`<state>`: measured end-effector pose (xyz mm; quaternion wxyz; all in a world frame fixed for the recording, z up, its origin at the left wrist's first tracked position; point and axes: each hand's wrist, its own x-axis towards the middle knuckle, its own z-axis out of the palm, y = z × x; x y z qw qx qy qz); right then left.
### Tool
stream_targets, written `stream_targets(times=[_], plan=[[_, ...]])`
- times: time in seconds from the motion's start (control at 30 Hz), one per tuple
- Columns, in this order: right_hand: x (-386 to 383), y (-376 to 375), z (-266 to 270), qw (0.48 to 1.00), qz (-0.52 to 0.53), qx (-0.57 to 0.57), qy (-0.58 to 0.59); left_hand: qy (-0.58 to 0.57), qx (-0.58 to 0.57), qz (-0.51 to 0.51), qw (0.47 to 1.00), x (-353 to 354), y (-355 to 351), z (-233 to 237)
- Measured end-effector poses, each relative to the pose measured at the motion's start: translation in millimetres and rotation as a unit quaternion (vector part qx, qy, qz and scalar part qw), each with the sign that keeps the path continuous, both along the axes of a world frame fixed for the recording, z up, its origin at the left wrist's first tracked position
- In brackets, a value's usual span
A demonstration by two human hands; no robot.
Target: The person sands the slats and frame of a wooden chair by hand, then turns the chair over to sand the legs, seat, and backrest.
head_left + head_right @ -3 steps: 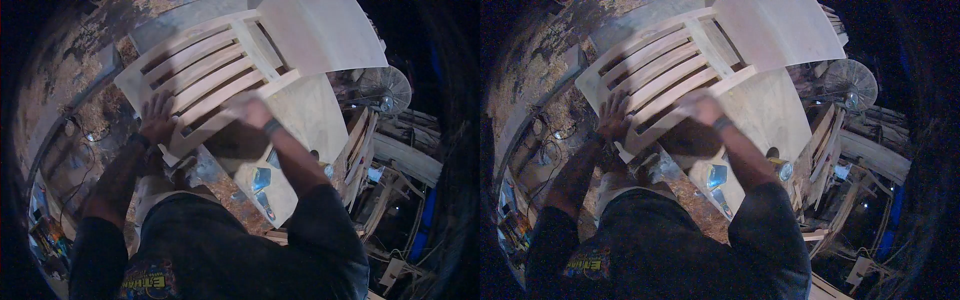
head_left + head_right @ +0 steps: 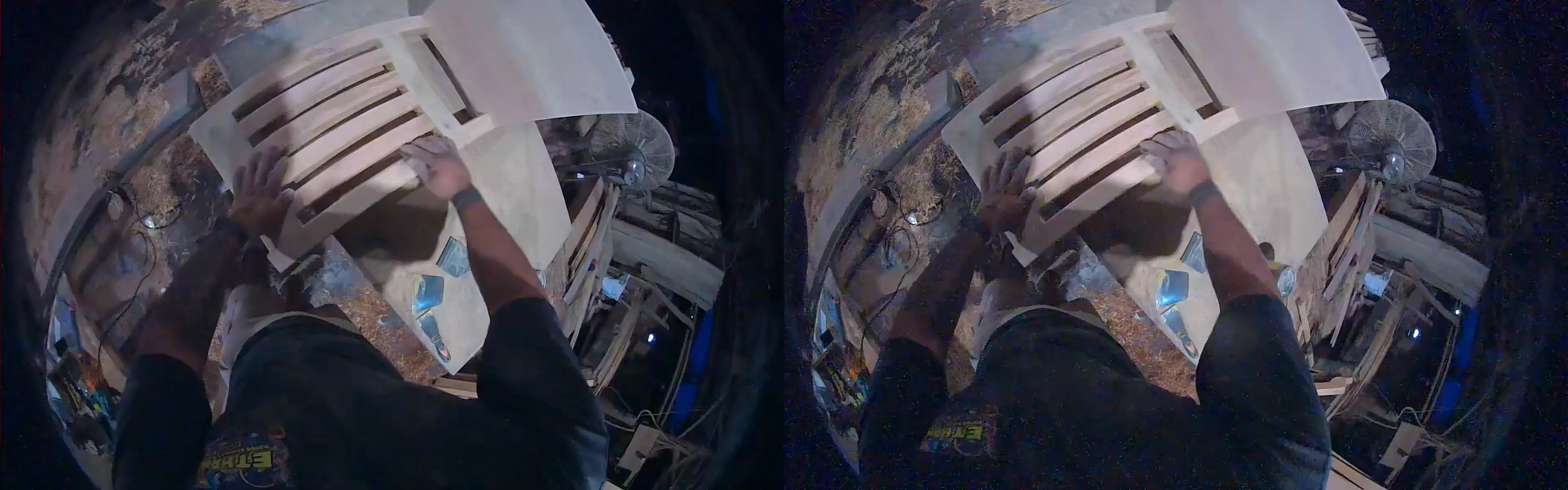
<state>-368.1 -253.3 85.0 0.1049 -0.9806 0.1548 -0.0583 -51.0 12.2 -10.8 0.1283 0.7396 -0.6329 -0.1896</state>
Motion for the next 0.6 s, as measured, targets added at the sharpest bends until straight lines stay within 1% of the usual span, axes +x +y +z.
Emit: stream_targets(times=[0.03, 0.07, 0.13, 0.17, 0.23, 0.3, 0.33, 0.37, 0.4, 0.47, 0.5, 0.57, 0.6], plan=[[-20.1, 10.6, 3.3, 1.0, -0.012, -0.011, -0.003, -0.012, -0.002, 0.004, 1.0, 0.2, 1.5, -5.6], [-13.7, 33.0, -26.3, 0.999, -0.024, -0.013, -0.028, -0.02, -0.01, 0.01, 1.0, -1.6, -2.1, -9.0], [30.9, 85.1, -18.8, 0.998, 0.005, 0.066, -0.006, -0.042, -0.015, 0.003, 0.999, 9.8, -6.9, -12.1], [33.4, 81.0, -22.2, 0.997, 0.039, 0.068, 0.002, -0.053, -0.013, 0.001, 0.999, 13.3, -5.8, -11.5], [43.0, 66.2, -45.1, 0.993, 0.096, 0.071, 0.003, -0.06, 0.005, -0.011, 0.998, 29.8, -9.0, -0.1], [19.0, 19.8, -45.6, 0.999, -0.04, 0.001, -0.007, -0.069, 0.015, -0.012, 0.997, 38.0, -12.4, 7.9], [5.4, -10.9, -46.9, 0.998, -0.065, 0.002, -0.009, -0.076, 0.015, -0.008, 0.997, 40.1, -13.2, 10.0], [0.5, -33.2, -26.6, 0.997, -0.069, -0.003, -0.041, -0.08, 0.018, -0.002, 0.997, 39.6, -10.0, 10.4], [11.8, -35.2, -19.4, 0.998, -0.046, 0.02, -0.048, -0.079, -0.004, -0.001, 0.997, 41.9, -11.5, 5.5], [23.2, -18.0, -15.1, 0.995, -0.008, 0.073, -0.06, -0.073, -0.038, -0.005, 0.997, 45.5, -8.3, -6.5], [28.6, 3.2, -42.0, 0.994, 0.033, 0.079, -0.064, -0.08, -0.031, 0.0, 0.996, 43.3, -6.2, -5.9], [66.3, 72.4, -14.4, 0.995, 0.062, 0.072, 0.038, -0.092, -0.022, 0.015, 0.995, 36.8, -8.8, -2.1], [72.0, 88.8, -17.8, 0.995, 0.087, 0.049, 0.028, -0.088, -0.017, 0.011, 0.996, 36.2, -10.2, -3.9]])
